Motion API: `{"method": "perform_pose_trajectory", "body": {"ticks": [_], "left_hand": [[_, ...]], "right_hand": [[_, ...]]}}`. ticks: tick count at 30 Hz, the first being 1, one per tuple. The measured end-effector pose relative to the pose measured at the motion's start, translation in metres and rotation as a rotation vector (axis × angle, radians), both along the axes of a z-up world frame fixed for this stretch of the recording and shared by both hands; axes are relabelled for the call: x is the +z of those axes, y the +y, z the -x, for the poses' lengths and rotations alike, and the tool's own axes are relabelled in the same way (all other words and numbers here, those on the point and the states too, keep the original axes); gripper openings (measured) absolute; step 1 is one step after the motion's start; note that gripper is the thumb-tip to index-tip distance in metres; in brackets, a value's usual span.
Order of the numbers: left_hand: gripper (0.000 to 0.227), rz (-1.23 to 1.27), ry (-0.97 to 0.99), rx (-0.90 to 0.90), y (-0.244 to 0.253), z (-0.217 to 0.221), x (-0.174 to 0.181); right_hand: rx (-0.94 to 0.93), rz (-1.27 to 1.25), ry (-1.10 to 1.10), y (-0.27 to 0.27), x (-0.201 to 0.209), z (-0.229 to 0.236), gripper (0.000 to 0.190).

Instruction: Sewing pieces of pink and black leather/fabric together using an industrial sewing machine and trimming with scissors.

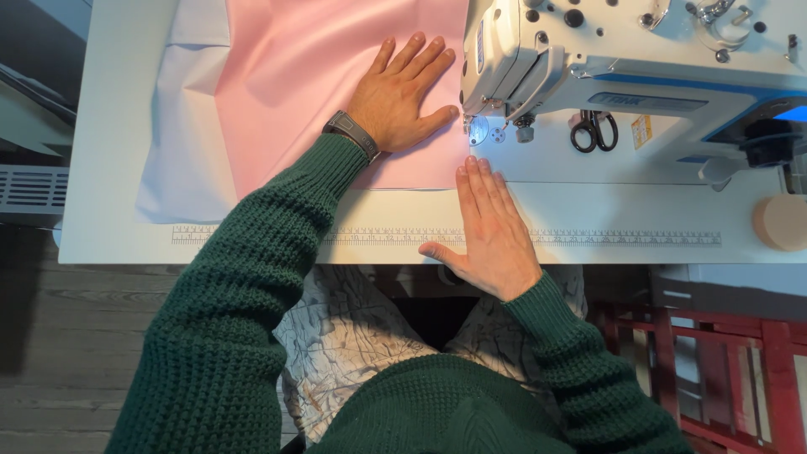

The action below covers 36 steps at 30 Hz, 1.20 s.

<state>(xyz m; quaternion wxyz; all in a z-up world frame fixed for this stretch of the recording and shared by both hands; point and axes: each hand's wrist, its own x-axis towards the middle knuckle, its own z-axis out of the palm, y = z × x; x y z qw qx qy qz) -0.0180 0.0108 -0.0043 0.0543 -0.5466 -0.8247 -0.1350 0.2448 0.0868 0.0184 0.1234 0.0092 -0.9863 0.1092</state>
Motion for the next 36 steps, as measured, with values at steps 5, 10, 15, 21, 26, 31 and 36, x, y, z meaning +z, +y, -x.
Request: {"method": "perform_pose_trajectory", "body": {"ticks": [5, 10, 15, 21, 26, 31, 36], "left_hand": [[0.079, -0.009, 0.005, 0.006, 0.002, 0.004, 0.002], [0.081, -0.004, 0.020, -0.004, 0.007, 0.014, -0.003], [0.081, 0.018, 0.017, -0.003, 0.010, 0.019, -0.001], [0.080, 0.022, 0.015, -0.021, 0.012, 0.023, 0.008], [0.082, 0.049, 0.023, -0.010, 0.018, 0.030, 0.004], [0.080, -0.013, 0.067, 0.002, 0.020, 0.035, -0.002], [0.074, -0.019, 0.045, 0.013, 0.020, 0.040, 0.000]], "right_hand": [[-0.005, 0.011, 0.007, 0.001, 0.001, 0.003, 0.113], [-0.002, 0.012, -0.024, 0.006, -0.001, 0.007, 0.112], [0.001, 0.020, -0.018, 0.010, 0.001, 0.008, 0.112], [-0.070, 0.120, 0.178, 0.063, 0.029, -0.027, 0.085], [-0.247, -0.070, 0.376, 0.122, 0.050, -0.078, 0.077], [-0.427, -0.364, 0.356, 0.155, 0.042, -0.115, 0.077], [-0.448, -0.344, 0.335, 0.165, 0.023, -0.122, 0.076]]}}
